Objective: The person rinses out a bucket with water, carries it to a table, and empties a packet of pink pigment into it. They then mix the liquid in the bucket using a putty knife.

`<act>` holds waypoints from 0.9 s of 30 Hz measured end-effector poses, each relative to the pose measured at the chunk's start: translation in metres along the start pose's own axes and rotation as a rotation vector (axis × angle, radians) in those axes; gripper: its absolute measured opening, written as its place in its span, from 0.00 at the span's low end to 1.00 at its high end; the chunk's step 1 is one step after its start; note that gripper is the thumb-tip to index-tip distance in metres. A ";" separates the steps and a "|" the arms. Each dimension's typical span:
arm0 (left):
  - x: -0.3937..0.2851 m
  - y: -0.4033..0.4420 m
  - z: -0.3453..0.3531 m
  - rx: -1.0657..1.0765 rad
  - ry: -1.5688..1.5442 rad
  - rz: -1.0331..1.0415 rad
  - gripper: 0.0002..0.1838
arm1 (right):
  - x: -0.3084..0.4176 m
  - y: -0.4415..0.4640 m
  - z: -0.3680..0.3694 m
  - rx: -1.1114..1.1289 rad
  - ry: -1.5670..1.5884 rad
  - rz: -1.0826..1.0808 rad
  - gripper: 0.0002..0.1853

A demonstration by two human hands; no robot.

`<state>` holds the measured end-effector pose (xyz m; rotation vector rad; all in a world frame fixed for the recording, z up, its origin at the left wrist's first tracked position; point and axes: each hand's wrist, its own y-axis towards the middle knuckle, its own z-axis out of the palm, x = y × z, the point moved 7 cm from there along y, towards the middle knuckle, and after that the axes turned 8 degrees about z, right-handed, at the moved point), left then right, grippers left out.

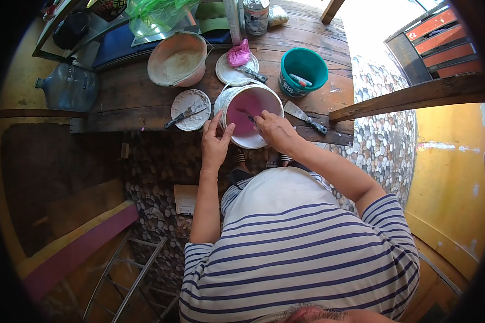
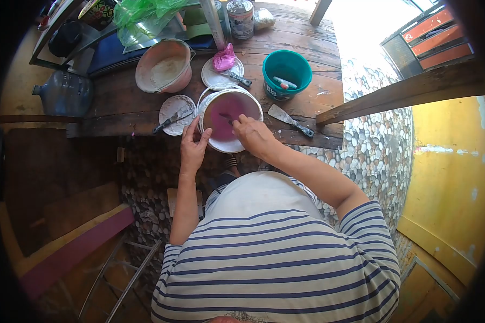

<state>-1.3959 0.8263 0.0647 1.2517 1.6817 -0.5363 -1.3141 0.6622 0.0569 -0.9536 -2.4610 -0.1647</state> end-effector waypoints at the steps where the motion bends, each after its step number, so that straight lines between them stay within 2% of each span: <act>1: 0.001 0.000 0.000 0.005 0.001 -0.002 0.27 | 0.001 0.004 -0.012 -0.065 -0.031 0.024 0.10; 3: 0.001 -0.001 0.000 0.019 0.004 -0.005 0.28 | -0.002 0.011 -0.019 -0.132 -0.059 0.056 0.10; 6: 0.001 0.001 0.002 0.042 0.011 -0.003 0.28 | 0.003 0.013 -0.009 -0.127 -0.116 -0.028 0.12; 8: 0.002 0.002 0.002 0.047 0.016 -0.005 0.27 | 0.015 0.004 0.007 -0.018 -0.191 -0.136 0.15; 12: 0.005 0.002 0.001 0.021 -0.020 -0.003 0.27 | 0.013 0.003 -0.004 0.085 -0.179 -0.136 0.17; 14: 0.004 0.001 0.003 0.026 -0.041 -0.010 0.27 | 0.012 0.011 -0.021 -0.091 -0.173 -0.139 0.17; 15: 0.004 0.002 0.003 0.044 -0.026 -0.021 0.27 | 0.012 0.013 -0.020 -0.093 -0.174 -0.136 0.17; 18: 0.000 0.002 0.002 0.068 0.016 -0.023 0.27 | 0.020 0.014 -0.008 -0.059 -0.169 -0.196 0.17; 20: 0.000 0.003 0.002 0.068 0.035 -0.015 0.27 | 0.023 0.002 0.008 0.115 -0.186 -0.233 0.17; 24: 0.004 0.002 0.001 0.016 -0.025 -0.006 0.28 | 0.012 -0.002 -0.003 0.127 -0.210 -0.233 0.16; 26: 0.003 0.001 0.001 0.017 -0.020 -0.001 0.28 | 0.001 0.009 -0.021 -0.058 -0.180 -0.107 0.14; 27: 0.004 0.001 0.002 0.025 -0.008 -0.005 0.28 | -0.002 0.012 -0.021 -0.060 -0.180 -0.105 0.14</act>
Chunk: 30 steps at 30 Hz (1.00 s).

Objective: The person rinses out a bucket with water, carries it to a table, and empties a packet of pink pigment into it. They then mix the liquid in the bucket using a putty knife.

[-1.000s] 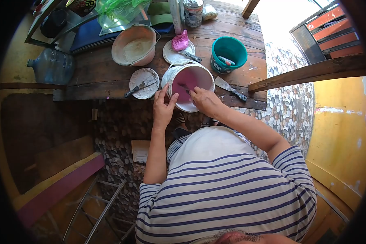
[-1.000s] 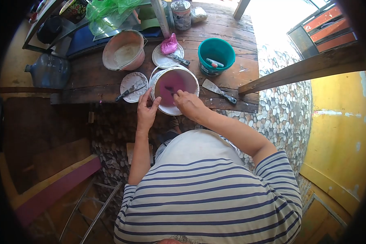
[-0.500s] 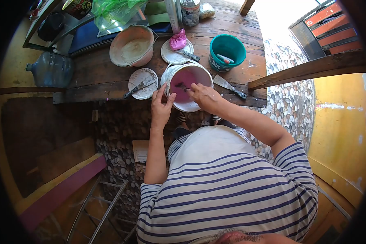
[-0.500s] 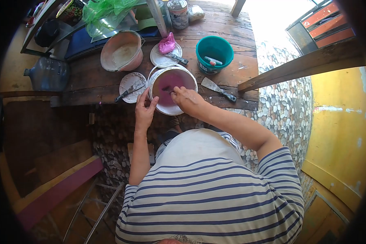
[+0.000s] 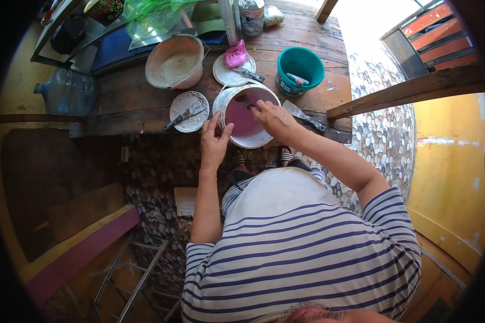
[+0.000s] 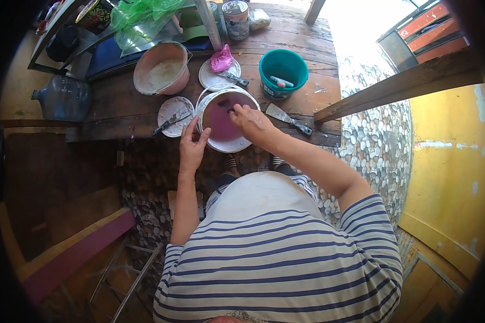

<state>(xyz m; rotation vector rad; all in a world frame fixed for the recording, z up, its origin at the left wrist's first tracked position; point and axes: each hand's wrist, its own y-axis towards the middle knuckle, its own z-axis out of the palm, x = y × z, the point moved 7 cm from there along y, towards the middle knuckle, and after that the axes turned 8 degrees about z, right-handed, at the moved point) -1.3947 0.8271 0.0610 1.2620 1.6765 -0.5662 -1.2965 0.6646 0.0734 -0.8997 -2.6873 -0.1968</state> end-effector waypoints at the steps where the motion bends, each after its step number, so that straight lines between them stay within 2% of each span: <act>1: 0.000 0.000 0.000 0.007 0.013 -0.004 0.28 | -0.005 0.003 0.004 0.012 -0.031 0.038 0.16; 3: 0.001 0.000 0.000 0.003 0.006 -0.011 0.28 | -0.008 0.001 0.011 0.023 -0.064 0.071 0.17; 5: 0.001 0.000 0.000 -0.005 -0.005 -0.022 0.27 | -0.009 -0.011 0.025 0.148 0.010 0.084 0.15; 9: 0.000 0.000 0.000 -0.013 -0.005 -0.004 0.27 | -0.008 -0.007 0.016 0.153 0.118 0.154 0.14; 11: -0.001 -0.001 0.000 -0.012 -0.024 -0.006 0.28 | -0.012 0.002 0.003 -0.085 0.083 0.176 0.10; 15: -0.004 0.000 0.000 0.003 0.026 0.024 0.28 | -0.016 -0.005 0.022 0.010 0.066 0.259 0.10; 18: -0.003 -0.002 0.001 -0.001 0.012 0.008 0.28 | -0.011 -0.012 0.015 0.000 0.172 0.255 0.12; 20: -0.002 -0.002 0.001 -0.001 0.008 -0.005 0.28 | -0.014 -0.006 0.005 -0.093 0.166 0.293 0.12; 24: -0.005 -0.001 0.000 -0.005 0.018 0.029 0.28 | -0.021 -0.003 0.015 -0.087 0.129 0.343 0.11; 27: -0.005 -0.001 -0.002 -0.018 0.017 0.034 0.28 | -0.014 -0.009 0.023 0.002 0.133 0.304 0.13; 30: -0.003 -0.003 -0.001 -0.019 0.001 0.012 0.27 | -0.020 -0.006 0.017 -0.073 0.149 0.325 0.13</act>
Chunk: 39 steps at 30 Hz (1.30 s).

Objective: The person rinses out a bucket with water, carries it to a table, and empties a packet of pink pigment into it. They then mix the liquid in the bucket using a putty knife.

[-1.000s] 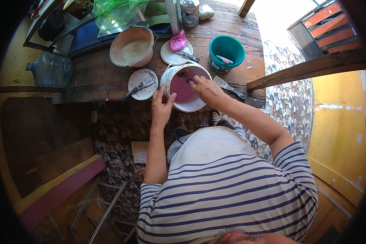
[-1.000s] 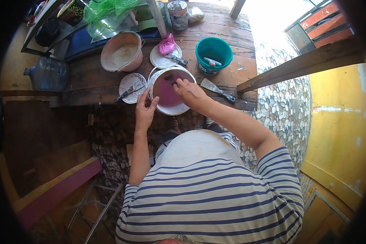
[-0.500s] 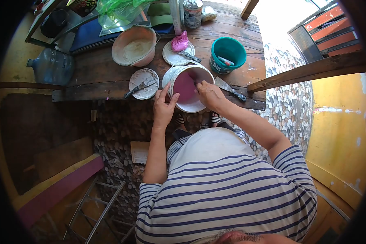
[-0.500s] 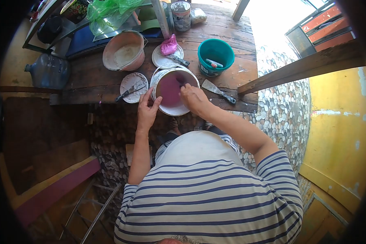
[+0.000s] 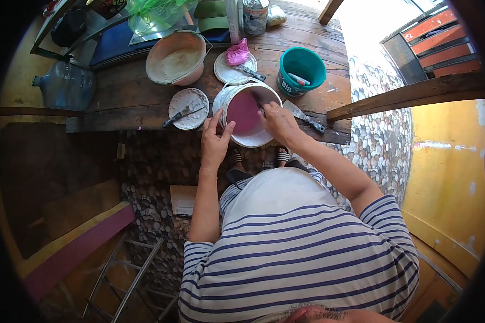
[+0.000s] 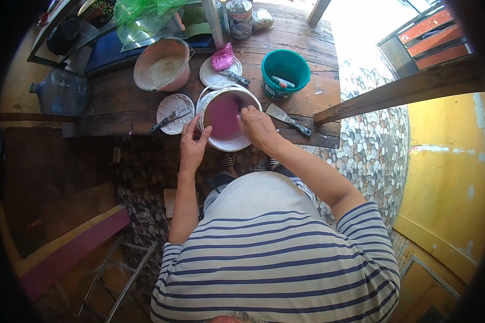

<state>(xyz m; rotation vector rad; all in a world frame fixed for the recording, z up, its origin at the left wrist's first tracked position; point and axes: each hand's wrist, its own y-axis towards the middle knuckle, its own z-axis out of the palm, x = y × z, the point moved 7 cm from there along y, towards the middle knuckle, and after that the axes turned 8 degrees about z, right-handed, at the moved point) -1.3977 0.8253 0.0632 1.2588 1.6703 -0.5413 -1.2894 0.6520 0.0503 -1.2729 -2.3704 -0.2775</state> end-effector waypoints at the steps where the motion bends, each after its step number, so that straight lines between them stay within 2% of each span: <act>1: 0.001 0.000 -0.001 0.001 -0.003 -0.004 0.27 | -0.002 0.003 0.002 0.013 -0.026 0.026 0.13; 3: 0.001 0.001 -0.001 0.004 0.003 0.004 0.27 | 0.000 0.003 0.004 0.025 -0.052 0.050 0.14; 5: 0.003 0.000 -0.001 0.006 0.007 0.007 0.27 | 0.012 -0.006 0.004 0.061 0.047 -0.038 0.15; 9: 0.001 0.000 -0.002 0.007 -0.009 -0.005 0.28 | 0.015 0.001 0.003 0.039 0.032 -0.014 0.15; 12: 0.003 0.001 -0.002 0.004 0.002 0.011 0.28 | 0.025 -0.001 0.001 -0.025 0.016 -0.124 0.12; 14: 0.005 0.001 -0.002 -0.004 -0.002 0.018 0.28 | 0.035 -0.011 0.006 0.087 0.062 -0.241 0.12; 17: 0.004 0.000 -0.002 0.009 -0.007 -0.026 0.28 | 0.028 -0.002 -0.003 0.013 0.014 -0.146 0.12; 21: 0.003 0.000 -0.001 0.019 0.010 -0.009 0.28 | 0.032 0.001 0.000 0.011 -0.007 -0.177 0.13; 23: 0.003 0.000 -0.002 0.009 0.017 0.012 0.28 | 0.044 -0.010 0.012 0.137 -0.022 -0.339 0.13; 24: 0.003 0.000 -0.002 0.008 0.003 -0.012 0.28 | 0.046 -0.010 0.007 0.140 -0.022 -0.341 0.13; 26: 0.004 -0.001 -0.003 0.004 -0.011 -0.041 0.28 | 0.037 -0.006 -0.005 0.168 0.069 -0.182 0.14; 29: 0.005 -0.002 -0.003 0.017 -0.001 -0.056 0.28 | 0.025 -0.006 -0.004 0.218 0.162 -0.175 0.15; 33: 0.006 -0.002 -0.004 0.004 -0.003 -0.028 0.28 | 0.014 -0.009 -0.001 0.249 0.103 -0.154 0.16; 35: 0.008 -0.002 -0.003 0.000 -0.009 -0.027 0.28 | 0.005 -0.003 -0.005 0.194 0.052 -0.069 0.15; 39: 0.007 -0.001 -0.004 0.004 -0.017 -0.041 0.28 | 0.006 0.000 -0.009 0.061 0.056 -0.050 0.14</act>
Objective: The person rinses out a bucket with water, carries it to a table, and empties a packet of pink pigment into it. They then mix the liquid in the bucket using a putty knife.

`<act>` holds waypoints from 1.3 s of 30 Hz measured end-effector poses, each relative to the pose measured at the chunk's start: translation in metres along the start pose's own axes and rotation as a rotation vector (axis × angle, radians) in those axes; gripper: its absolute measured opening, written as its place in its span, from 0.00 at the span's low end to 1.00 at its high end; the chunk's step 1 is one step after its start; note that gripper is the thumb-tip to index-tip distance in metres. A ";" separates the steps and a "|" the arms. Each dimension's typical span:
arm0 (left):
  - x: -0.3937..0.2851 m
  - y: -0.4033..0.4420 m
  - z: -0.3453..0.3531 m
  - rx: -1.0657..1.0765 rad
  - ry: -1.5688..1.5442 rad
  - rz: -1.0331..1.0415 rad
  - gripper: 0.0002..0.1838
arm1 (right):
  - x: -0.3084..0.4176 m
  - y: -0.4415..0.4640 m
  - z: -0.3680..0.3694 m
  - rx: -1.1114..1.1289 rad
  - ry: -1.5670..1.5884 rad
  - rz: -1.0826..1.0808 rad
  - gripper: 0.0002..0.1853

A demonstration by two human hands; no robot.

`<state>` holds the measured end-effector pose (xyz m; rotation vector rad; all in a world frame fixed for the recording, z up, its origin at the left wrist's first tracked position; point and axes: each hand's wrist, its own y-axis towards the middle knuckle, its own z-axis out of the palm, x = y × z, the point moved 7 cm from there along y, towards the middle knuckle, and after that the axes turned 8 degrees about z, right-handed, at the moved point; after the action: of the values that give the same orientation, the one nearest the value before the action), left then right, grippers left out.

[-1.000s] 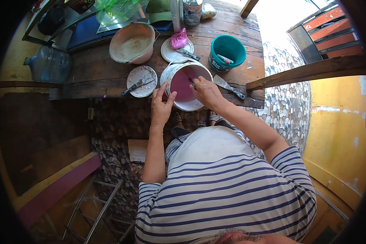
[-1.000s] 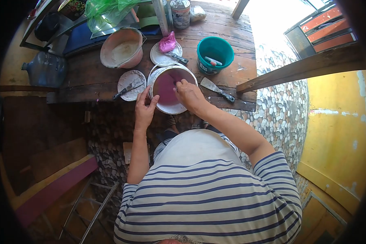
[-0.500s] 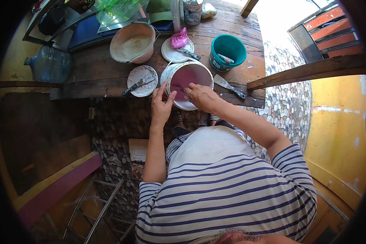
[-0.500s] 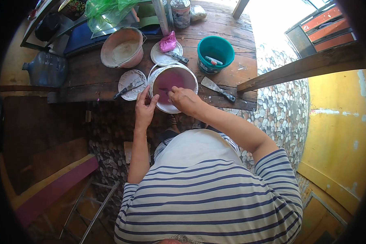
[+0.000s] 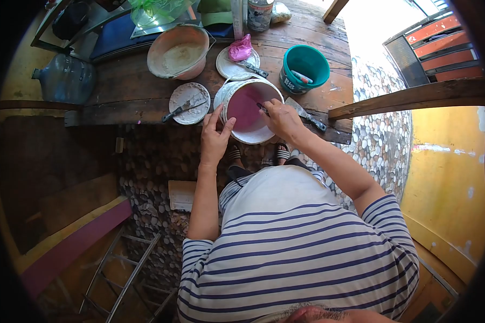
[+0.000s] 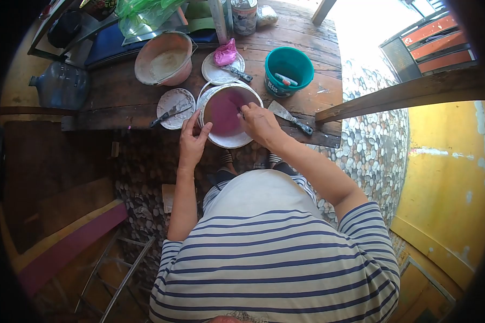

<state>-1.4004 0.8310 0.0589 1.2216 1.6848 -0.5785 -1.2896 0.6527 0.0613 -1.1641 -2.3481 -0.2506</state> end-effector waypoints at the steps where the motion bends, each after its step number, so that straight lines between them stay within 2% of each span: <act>1: 0.000 0.000 0.000 0.001 0.004 -0.003 0.28 | -0.001 0.002 0.000 -0.039 -0.019 0.025 0.14; 3: 0.001 0.000 0.000 0.005 0.020 0.001 0.28 | -0.003 0.002 0.001 -0.076 -0.038 0.048 0.13; 6: -0.001 0.002 0.001 0.001 0.023 0.024 0.28 | -0.005 -0.004 0.010 0.008 -0.042 0.066 0.14; 12: 0.002 0.002 0.001 -0.005 0.004 0.020 0.28 | -0.010 -0.001 0.012 0.063 0.137 0.144 0.16; 14: 0.002 0.001 0.000 -0.007 -0.006 0.008 0.27 | -0.006 0.002 -0.003 -0.117 0.060 0.105 0.15; 21: -0.002 0.002 0.001 -0.018 0.022 0.042 0.27 | 0.002 -0.004 0.017 -0.033 -0.015 0.098 0.13; 28: 0.003 0.003 -0.001 -0.029 -0.012 0.019 0.27 | 0.012 -0.006 0.017 0.017 0.232 0.127 0.13; 30: 0.004 0.004 -0.002 -0.032 -0.026 0.006 0.27 | 0.017 -0.002 -0.003 -0.150 0.157 0.020 0.12; 31: 0.005 0.004 -0.002 -0.034 -0.039 -0.007 0.27 | 0.015 -0.001 -0.004 -0.150 0.156 0.021 0.12; 33: 0.006 0.004 -0.001 -0.033 -0.037 0.001 0.27 | 0.008 0.003 0.007 0.005 -0.042 0.089 0.15; 37: 0.007 0.004 -0.001 -0.029 -0.017 0.006 0.27 | 0.018 -0.009 0.015 0.010 -0.049 -0.004 0.10; 39: 0.007 0.004 -0.002 -0.023 -0.011 -0.004 0.27 | 0.024 -0.016 0.024 0.130 -0.005 -0.032 0.11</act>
<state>-1.3975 0.8371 0.0542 1.1969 1.6811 -0.5654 -1.3230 0.6689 0.0537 -1.0677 -2.3508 -0.1044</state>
